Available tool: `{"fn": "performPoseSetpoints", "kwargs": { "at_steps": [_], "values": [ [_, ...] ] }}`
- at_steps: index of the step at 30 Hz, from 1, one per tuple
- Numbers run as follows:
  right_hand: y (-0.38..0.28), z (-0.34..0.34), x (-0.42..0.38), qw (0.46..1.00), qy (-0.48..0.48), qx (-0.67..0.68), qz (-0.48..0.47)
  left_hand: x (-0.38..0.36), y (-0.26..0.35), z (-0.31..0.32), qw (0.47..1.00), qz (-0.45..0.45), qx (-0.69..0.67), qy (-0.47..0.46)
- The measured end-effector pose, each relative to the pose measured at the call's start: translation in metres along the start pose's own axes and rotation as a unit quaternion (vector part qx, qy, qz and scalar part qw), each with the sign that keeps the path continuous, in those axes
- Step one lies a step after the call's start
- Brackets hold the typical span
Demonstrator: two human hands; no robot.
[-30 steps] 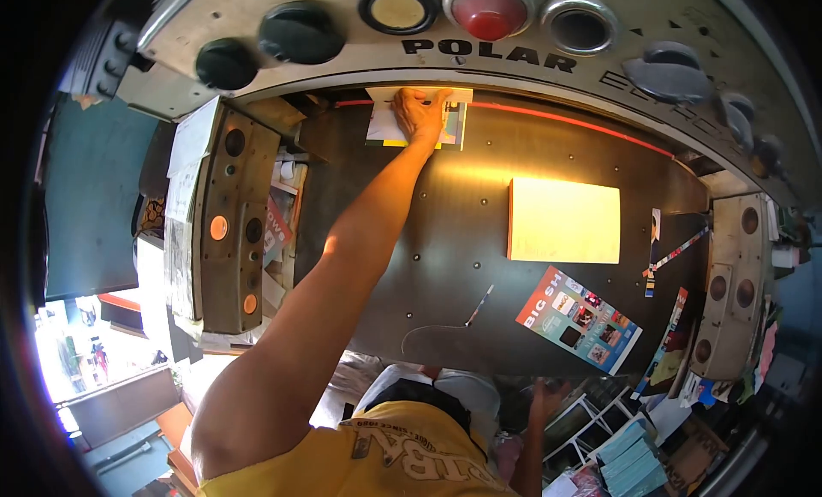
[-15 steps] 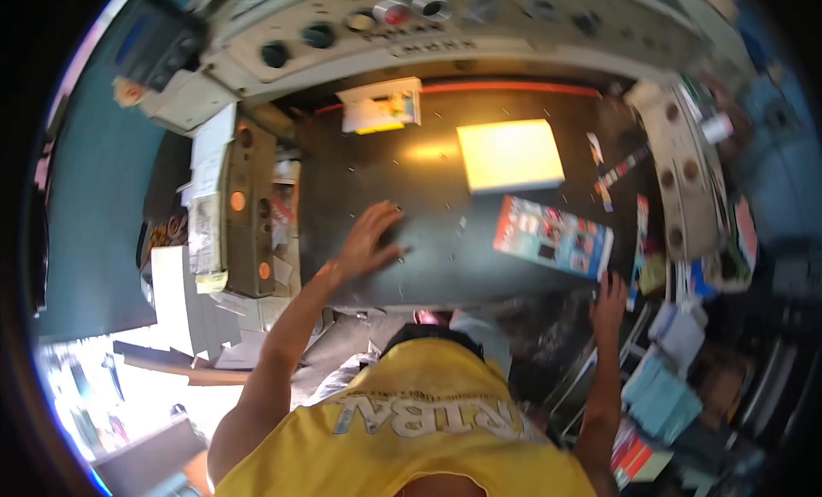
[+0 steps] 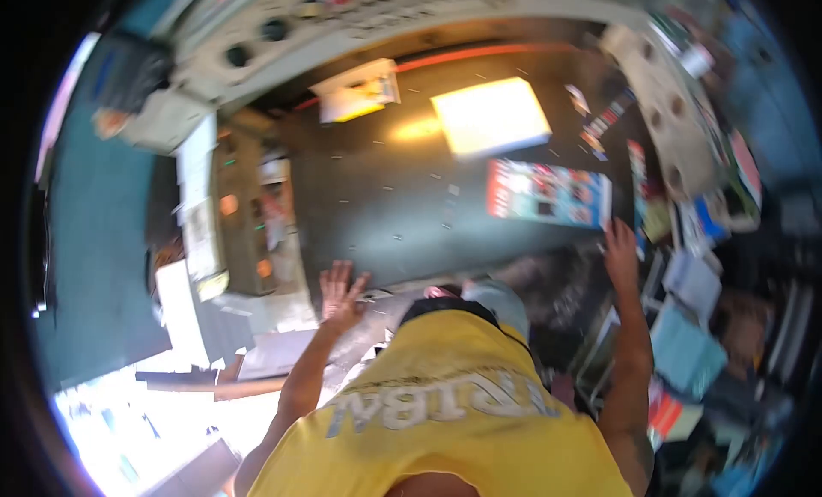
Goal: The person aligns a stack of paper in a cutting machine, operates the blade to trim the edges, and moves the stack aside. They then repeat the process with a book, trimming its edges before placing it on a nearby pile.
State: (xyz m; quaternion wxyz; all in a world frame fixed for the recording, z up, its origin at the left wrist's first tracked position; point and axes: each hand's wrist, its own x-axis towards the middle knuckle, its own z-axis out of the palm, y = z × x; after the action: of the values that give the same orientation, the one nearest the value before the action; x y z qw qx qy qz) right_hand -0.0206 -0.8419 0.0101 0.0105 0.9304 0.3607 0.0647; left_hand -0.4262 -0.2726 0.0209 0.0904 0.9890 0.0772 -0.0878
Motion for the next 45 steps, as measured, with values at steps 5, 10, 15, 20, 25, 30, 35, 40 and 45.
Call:
{"fn": "performPoseSetpoints", "kwargs": {
  "at_steps": [5,10,15,20,25,30,35,40,45],
  "values": [
    [-0.011,-0.001,0.004,0.997,-0.033,-0.062,0.012,-0.001,-0.002,0.004,0.999,-0.007,0.018,-0.039],
    [-0.008,0.006,0.000,0.998,-0.035,-0.057,0.020,-0.002,-0.001,0.003,0.999,-0.004,0.023,-0.026],
    [-0.014,0.000,0.002,0.998,-0.029,-0.056,0.021,-0.001,0.000,0.001,0.999,-0.003,0.015,-0.030],
    [-0.019,-0.002,0.003,0.998,-0.019,-0.048,0.028,-0.002,-0.002,0.003,0.999,-0.002,0.013,-0.030],
    [-0.020,-0.003,0.002,0.997,-0.023,-0.062,0.028,-0.003,-0.001,0.004,1.000,0.004,0.019,-0.017],
    [-0.021,-0.001,0.000,0.996,-0.018,-0.078,0.029,-0.003,-0.001,0.004,0.999,0.003,0.030,-0.020],
    [-0.022,0.001,0.000,0.996,-0.021,-0.084,0.035,-0.005,-0.001,0.005,0.998,0.000,0.049,-0.028],
    [-0.024,0.002,-0.001,0.996,-0.029,-0.075,0.046,-0.004,0.000,0.002,0.998,-0.005,0.053,-0.036],
    [-0.036,-0.006,0.000,0.993,-0.004,-0.099,0.057,-0.001,0.005,-0.012,0.999,-0.006,0.017,-0.039]
  ]
}}
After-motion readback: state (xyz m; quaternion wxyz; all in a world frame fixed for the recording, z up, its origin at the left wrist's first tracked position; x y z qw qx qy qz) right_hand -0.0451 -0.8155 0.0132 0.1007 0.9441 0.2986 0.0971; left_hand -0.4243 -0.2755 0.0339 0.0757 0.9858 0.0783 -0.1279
